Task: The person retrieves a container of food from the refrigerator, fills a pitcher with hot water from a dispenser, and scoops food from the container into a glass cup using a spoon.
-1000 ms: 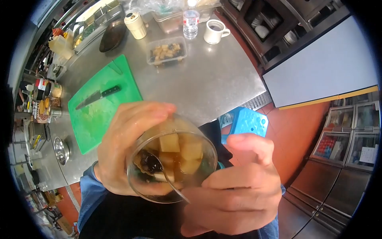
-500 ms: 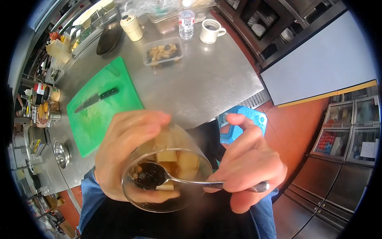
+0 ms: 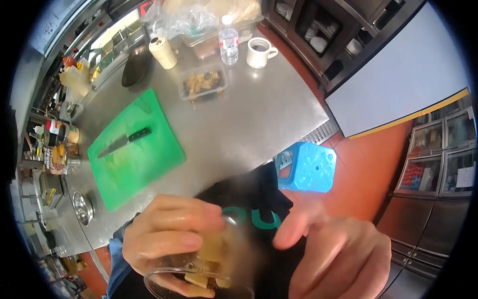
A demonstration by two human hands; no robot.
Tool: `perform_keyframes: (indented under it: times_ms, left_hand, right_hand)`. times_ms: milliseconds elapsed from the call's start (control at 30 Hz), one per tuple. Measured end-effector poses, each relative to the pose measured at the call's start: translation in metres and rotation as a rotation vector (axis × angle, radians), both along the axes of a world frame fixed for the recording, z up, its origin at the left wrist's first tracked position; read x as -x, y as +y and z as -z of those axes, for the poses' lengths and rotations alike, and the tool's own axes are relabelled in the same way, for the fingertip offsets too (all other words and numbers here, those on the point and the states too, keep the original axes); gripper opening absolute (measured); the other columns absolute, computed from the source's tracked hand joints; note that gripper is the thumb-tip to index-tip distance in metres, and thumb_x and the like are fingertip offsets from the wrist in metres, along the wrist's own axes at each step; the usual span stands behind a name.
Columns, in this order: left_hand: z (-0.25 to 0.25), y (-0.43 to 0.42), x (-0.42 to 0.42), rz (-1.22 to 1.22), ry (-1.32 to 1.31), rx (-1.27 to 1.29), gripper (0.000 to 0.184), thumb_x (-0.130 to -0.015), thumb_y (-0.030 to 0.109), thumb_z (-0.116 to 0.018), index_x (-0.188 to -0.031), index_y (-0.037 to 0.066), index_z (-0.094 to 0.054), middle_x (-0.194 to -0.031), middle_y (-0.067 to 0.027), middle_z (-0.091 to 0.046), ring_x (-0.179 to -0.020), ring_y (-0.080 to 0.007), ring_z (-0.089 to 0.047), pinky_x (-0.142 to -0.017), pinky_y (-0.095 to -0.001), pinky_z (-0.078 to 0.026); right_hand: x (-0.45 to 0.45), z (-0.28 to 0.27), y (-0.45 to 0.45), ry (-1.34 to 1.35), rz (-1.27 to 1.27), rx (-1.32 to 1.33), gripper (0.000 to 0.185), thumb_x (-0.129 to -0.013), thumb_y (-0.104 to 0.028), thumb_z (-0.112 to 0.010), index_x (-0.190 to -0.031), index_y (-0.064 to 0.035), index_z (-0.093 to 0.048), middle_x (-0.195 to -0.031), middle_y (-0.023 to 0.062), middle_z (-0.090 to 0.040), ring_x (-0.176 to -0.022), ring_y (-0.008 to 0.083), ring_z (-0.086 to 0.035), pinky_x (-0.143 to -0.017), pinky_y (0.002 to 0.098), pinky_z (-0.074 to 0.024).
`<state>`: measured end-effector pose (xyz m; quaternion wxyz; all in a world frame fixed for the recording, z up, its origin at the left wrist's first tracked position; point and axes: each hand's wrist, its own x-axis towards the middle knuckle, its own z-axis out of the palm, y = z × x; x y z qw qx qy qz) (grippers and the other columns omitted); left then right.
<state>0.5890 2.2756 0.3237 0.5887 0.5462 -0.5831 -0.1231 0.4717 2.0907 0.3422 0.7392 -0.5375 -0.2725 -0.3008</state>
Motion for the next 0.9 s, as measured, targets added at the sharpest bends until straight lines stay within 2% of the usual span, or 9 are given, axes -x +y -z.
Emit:
perform_keyframes:
  times_ms: [67,133,200,267,333,500,633,767,900]
  left_hand:
    - [0.025,-0.016,-0.007,-0.058,-0.206,0.266,0.046,-0.071,0.02,-0.076,-0.104,-0.005,-0.057,-0.094,-0.0187,-0.063,-0.084,-0.0314,-0.063,-0.073,-0.0358,-0.052]
    - [0.035,-0.017,-0.013,-0.028,-0.247,0.336,0.036,-0.079,0.018,-0.07,-0.103,-0.007,-0.058,-0.093,-0.0181,-0.063,-0.084,-0.0314,-0.063,-0.072,-0.0357,-0.052]
    - [0.029,-0.01,-0.009,-0.009,-0.144,0.224,0.047,-0.073,0.02,-0.075,-0.107,-0.005,-0.056,-0.097,-0.0211,-0.063,-0.089,-0.0346,-0.062,-0.073,-0.0378,-0.052]
    - [0.01,-0.004,0.004,-0.047,0.029,0.037,0.073,-0.057,0.026,-0.089,-0.114,-0.002,-0.054,-0.103,-0.0251,-0.062,-0.093,-0.0378,-0.062,-0.074,-0.0398,-0.051]
    - [0.015,-0.008,-0.003,-0.039,0.019,0.072,0.079,-0.053,0.027,-0.089,-0.115,-0.005,-0.053,-0.104,-0.0254,-0.062,-0.095,-0.0368,-0.061,-0.078,-0.0399,-0.049]
    - [0.017,-0.012,-0.022,-0.112,-0.142,0.02,0.092,-0.047,0.028,-0.091,-0.119,-0.01,-0.049,-0.111,-0.0246,-0.059,-0.099,-0.0333,-0.058,-0.082,-0.0381,-0.045]
    - [0.018,-0.014,-0.023,-0.136,-0.195,-0.037,0.09,-0.047,0.025,-0.091,-0.12,-0.007,-0.049,-0.115,-0.0227,-0.057,-0.101,-0.0325,-0.056,-0.083,-0.0393,-0.044]
    - [0.019,-0.013,-0.022,-0.152,-0.208,-0.072,0.088,-0.048,0.024,-0.09,-0.121,-0.005,-0.049,-0.115,-0.0221,-0.057,-0.101,-0.0342,-0.056,-0.085,-0.0406,-0.044]
    - [0.02,-0.011,-0.022,-0.183,-0.261,-0.097,0.086,-0.053,0.027,-0.088,-0.122,-0.006,-0.049,-0.116,-0.0219,-0.057,-0.102,-0.0351,-0.056,-0.085,-0.041,-0.044]
  right_hand:
    - [-0.008,-0.003,-0.007,-0.083,-0.149,0.037,0.024,-0.086,-0.028,-0.068,-0.084,-0.0044,-0.063,-0.073,0.0055,-0.064,-0.069,0.0162,-0.057,-0.063,0.0346,-0.051]
    - [0.002,-0.01,-0.008,0.134,-0.174,-0.022,0.019,-0.085,-0.024,-0.069,-0.078,-0.0084,-0.062,-0.064,0.0015,-0.063,-0.063,0.0129,-0.051,-0.072,0.0316,-0.0437]
    - [0.009,-0.008,-0.003,0.255,-0.129,-0.17,0.026,-0.084,-0.022,-0.071,-0.065,-0.0114,-0.057,-0.052,0.0002,-0.063,-0.043,0.0101,-0.042,-0.079,0.0336,-0.0338]
    - [0.008,-0.006,-0.004,0.242,-0.048,-0.208,0.025,-0.086,-0.022,-0.067,-0.068,-0.012,-0.054,-0.051,-0.0003,-0.06,-0.049,0.0102,-0.043,-0.076,0.0328,-0.0334]
    - [0.008,-0.004,-0.008,0.229,0.03,-0.236,0.024,-0.089,-0.023,-0.063,-0.07,-0.0126,-0.051,-0.049,-0.0008,-0.057,-0.055,0.0104,-0.043,-0.073,0.0319,-0.0331]
    - [0.029,0.006,-0.006,0.124,0.793,0.593,0.023,-0.092,-0.041,-0.055,-0.077,-0.0261,-0.044,-0.059,-0.0097,-0.047,-0.072,0.0122,-0.033,-0.072,0.0302,-0.0269]
    - [0.022,0.01,0.015,0.025,1.042,0.98,0.022,-0.089,-0.041,-0.054,-0.083,-0.0199,-0.052,-0.069,-0.0015,-0.054,-0.072,0.0184,-0.041,-0.06,0.0336,-0.0392]
    - [0.021,-0.003,0.011,0.111,0.905,1.237,0.018,-0.087,-0.033,-0.059,-0.084,-0.016,-0.058,-0.068,0.0015,-0.053,-0.072,0.0208,-0.043,-0.057,0.0347,-0.0452]
    - [0.01,0.0,0.009,0.171,0.9,1.129,0.011,-0.076,-0.017,-0.06,-0.07,-0.0087,-0.057,-0.064,0.0022,-0.053,-0.064,0.02,-0.044,-0.054,0.0341,-0.045]
